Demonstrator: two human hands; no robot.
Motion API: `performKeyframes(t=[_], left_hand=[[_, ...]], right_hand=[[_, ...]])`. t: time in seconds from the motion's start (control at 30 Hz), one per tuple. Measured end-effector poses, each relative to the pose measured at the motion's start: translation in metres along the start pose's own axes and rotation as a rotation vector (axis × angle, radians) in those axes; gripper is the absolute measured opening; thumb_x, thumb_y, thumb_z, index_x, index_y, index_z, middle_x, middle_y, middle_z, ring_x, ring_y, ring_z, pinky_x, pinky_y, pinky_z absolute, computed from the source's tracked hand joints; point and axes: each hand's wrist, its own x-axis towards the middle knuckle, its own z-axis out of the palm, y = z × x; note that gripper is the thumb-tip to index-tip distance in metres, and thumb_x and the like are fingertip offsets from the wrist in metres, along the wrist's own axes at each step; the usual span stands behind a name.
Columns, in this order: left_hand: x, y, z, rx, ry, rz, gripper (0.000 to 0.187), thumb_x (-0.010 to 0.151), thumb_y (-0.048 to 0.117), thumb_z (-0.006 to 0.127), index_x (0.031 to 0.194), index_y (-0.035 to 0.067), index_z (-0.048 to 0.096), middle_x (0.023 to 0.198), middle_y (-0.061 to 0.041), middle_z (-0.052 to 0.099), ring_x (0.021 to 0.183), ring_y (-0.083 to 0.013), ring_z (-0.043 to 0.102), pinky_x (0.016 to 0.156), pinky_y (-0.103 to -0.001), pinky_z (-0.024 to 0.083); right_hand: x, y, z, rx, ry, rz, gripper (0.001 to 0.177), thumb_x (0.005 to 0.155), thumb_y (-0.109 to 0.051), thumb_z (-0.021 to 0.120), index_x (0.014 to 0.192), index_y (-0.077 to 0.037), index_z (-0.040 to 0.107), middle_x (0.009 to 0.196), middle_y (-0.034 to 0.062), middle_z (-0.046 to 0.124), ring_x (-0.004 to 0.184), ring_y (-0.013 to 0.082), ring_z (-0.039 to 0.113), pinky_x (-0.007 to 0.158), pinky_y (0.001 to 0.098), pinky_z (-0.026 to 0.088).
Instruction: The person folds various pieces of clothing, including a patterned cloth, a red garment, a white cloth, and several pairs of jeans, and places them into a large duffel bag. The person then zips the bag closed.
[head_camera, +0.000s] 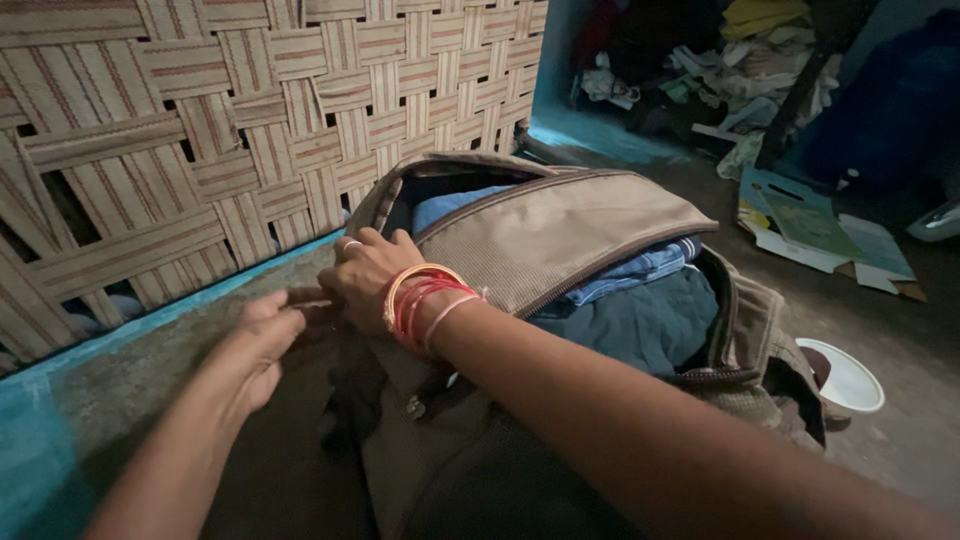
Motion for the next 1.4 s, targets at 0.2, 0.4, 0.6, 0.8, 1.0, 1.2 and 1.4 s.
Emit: performKeyframes(t=[0.2,0.4,0.6,0.8,1.0,1.2,1.4], left_hand=[[0.012,-0.011,0.002,-0.09,0.154,-0.023,0.04,0.091,0.005,0.064,0.129,0.013,0.056,0.104,-0.012,0.067,0.091,-0.0264,0.064,0.074,-0.035,0.05],[0.0,0.0,0.001,-0.162,0.154,0.05,0.024,0.096,0.012,0.065,0.12,0.009,0.062,0.107,-0.005,0.071,0.096,-0.0157,0.068,0.084,-0.032,0.055],[-0.033,0.012,0.014,-0.221,0.052,0.198,0.019,0.101,0.014,0.059,0.118,0.008,0.061,0.108,-0.008,0.07,0.097,-0.0199,0.07,0.088,-0.038,0.057],[-0.009,-0.017,0.021,0.191,0.077,0.474,0.042,0.085,-0.001,0.055,0.125,0.001,0.067,0.12,-0.011,0.073,0.108,-0.0181,0.069,0.098,-0.033,0.051],[0.038,-0.062,0.006,0.524,0.265,0.63,0.029,0.085,0.01,0.077,0.111,-0.003,0.071,0.098,-0.011,0.075,0.087,-0.0176,0.069,0.078,-0.035,0.054],[0.003,-0.05,0.013,0.672,0.306,0.553,0.022,0.097,0.015,0.066,0.112,0.0,0.073,0.096,-0.017,0.073,0.085,-0.0232,0.069,0.075,-0.037,0.053],[-0.011,0.001,0.037,0.727,0.243,0.632,0.029,0.092,0.022,0.074,0.11,-0.001,0.074,0.101,-0.016,0.077,0.091,-0.021,0.075,0.08,-0.034,0.056]], right_hand=[[-0.01,0.011,0.004,0.127,0.038,-0.04,0.048,0.065,-0.051,0.081,0.104,-0.024,0.074,0.118,0.0077,0.063,0.113,0.0311,0.057,0.086,0.0516,0.045],[-0.003,0.008,0.022,-0.045,0.154,-0.028,0.024,0.083,-0.032,0.069,0.104,-0.023,0.076,0.118,0.0068,0.067,0.114,0.0255,0.061,0.088,0.0468,0.048],[-0.003,0.009,0.031,-0.038,0.213,0.013,0.015,0.087,-0.027,0.066,0.096,-0.021,0.077,0.11,0.0012,0.071,0.113,0.0225,0.064,0.088,0.0475,0.048],[0.003,0.008,0.018,0.156,0.269,0.172,0.016,0.064,-0.022,0.072,0.079,-0.021,0.078,0.098,0.0059,0.073,0.107,0.0278,0.065,0.083,0.0471,0.048],[0.01,0.02,0.005,0.208,0.257,0.343,0.011,0.067,-0.023,0.07,0.073,-0.015,0.076,0.088,0.0081,0.074,0.095,0.0288,0.068,0.082,0.0493,0.046],[0.021,0.032,-0.005,0.255,0.17,0.438,0.012,0.072,-0.021,0.07,0.076,-0.013,0.077,0.092,0.0168,0.075,0.094,0.0341,0.071,0.088,0.0493,0.048],[0.028,0.053,-0.017,0.279,0.353,0.397,0.021,0.063,-0.022,0.076,0.079,-0.008,0.074,0.096,0.0172,0.074,0.096,0.0393,0.069,0.08,0.0584,0.049]])
